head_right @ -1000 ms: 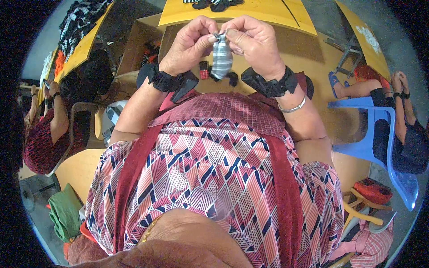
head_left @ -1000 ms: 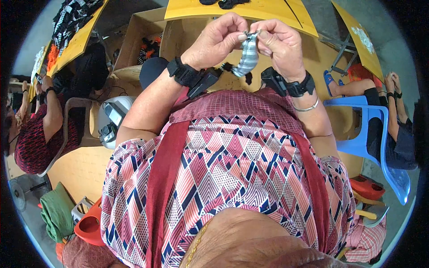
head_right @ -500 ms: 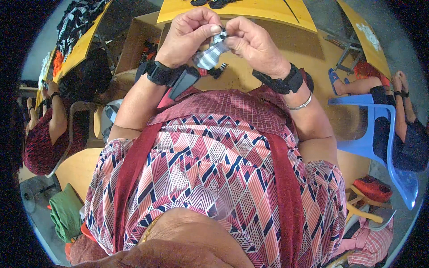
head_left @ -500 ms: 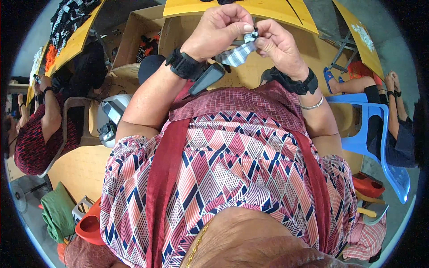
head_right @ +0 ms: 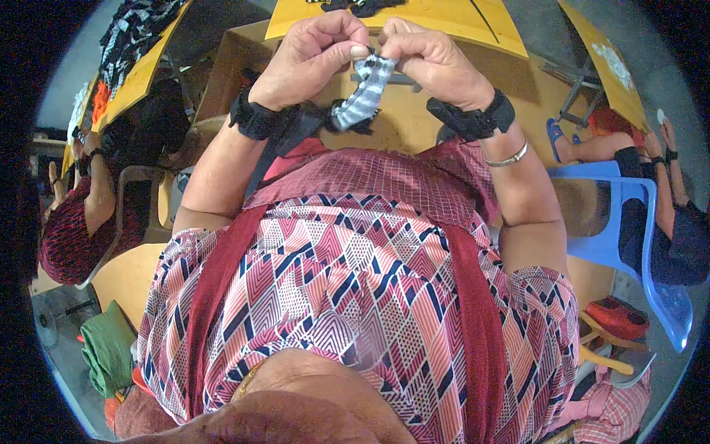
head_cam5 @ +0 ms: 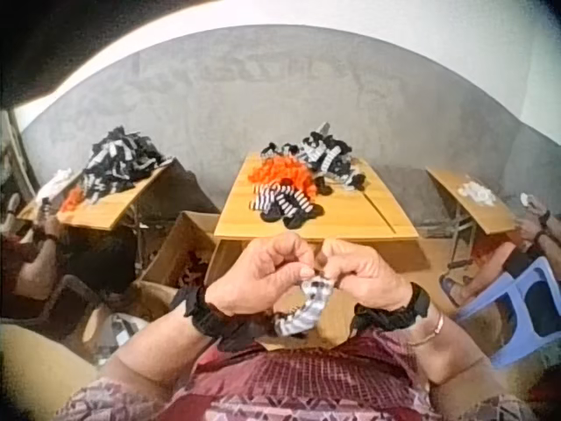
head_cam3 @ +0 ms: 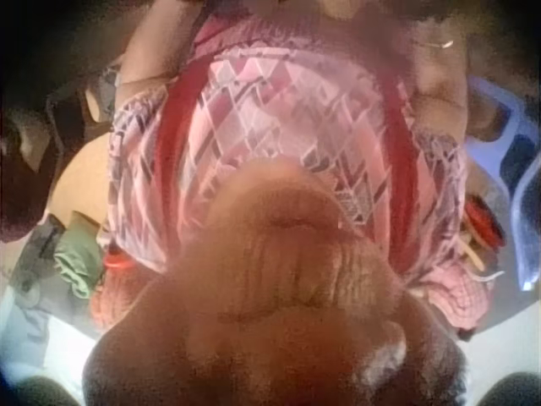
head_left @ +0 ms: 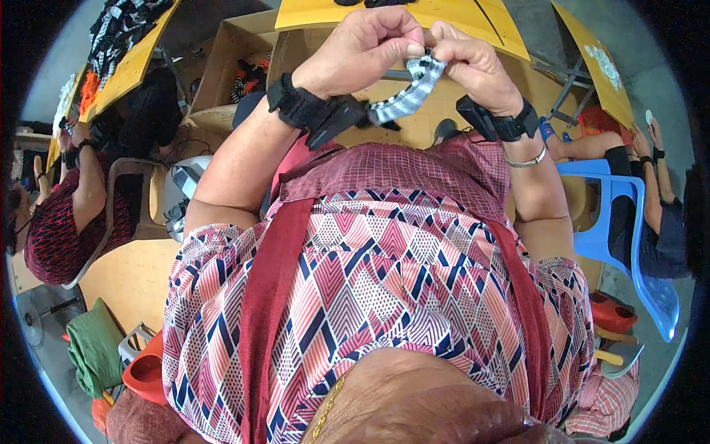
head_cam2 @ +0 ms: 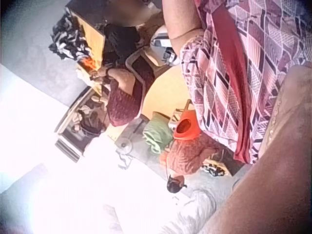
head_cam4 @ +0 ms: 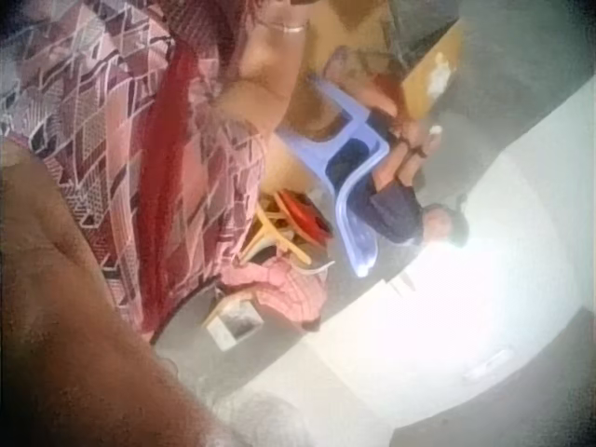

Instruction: The person sits at a table and turns striped socks inside out by hand. They use a thin black stick to push the sock fabric further and smooth the interior surface. The person handles multiple socks one by one, placing the finished items on the table.

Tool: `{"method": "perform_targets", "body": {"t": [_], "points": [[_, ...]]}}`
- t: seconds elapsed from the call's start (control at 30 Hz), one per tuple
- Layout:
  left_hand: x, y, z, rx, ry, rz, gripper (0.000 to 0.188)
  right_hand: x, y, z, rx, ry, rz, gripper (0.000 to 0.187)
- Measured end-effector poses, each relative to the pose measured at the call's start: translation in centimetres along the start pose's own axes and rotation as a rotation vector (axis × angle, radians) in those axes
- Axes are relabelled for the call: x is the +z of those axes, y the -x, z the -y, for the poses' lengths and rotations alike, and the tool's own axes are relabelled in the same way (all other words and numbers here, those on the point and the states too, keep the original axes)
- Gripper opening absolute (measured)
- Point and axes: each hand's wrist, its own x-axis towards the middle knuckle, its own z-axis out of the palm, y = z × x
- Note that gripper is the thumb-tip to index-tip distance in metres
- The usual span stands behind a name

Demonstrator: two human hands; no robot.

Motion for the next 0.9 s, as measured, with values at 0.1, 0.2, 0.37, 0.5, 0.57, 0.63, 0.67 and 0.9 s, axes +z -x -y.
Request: {"method": "perform_targets", "body": {"t": [0.1,0.2,0.37,0.5,0.57,0.63,0.67,0.9], "points": [[0.4,0.1,0.1,-0.021,0.160,-0.005,0.011,0.0,-0.1,0.2,-0.026,-0.045,-0.001,0.015],[-0.1,-0.2,-0.7,0.001,0.240,-0.012,0.016,0.7,-0.9,-0.3,-0.092,-0.079,-0.068,0.016],[0.2,0.2,-0.2,-0.015,0.104,0.008,0.030,1.9,-1.2,0.5,-0.109,-0.168,-0.260,0.019],[0.1,0.3,-0.1,-0.014,-0.037,0.014,0.030,2.2,-1.7,0.3,-0.227,-0.097,-0.333,0.019],[0.2,0.3,0.7,0.035,0.015,0.008,0.028,3.0,-2.1,0.3,-0.224,-0.188,-0.356,0.019],[0.5,0.3,1.2,0.110,0.031,-0.064,0.020,3.3,-2.2,0.3,-0.222,-0.214,-0.363,0.018],[0.6,0.4,1.1,0.191,-0.010,-0.062,0.018,3.3,-2.2,-0.2,-0.272,-0.222,-0.345,0.017],[1.4,0.0,-0.3,0.301,-0.138,-0.075,0.011,2.0,-0.7,-1.8,-0.235,0.101,-0.295,0.017]]}}
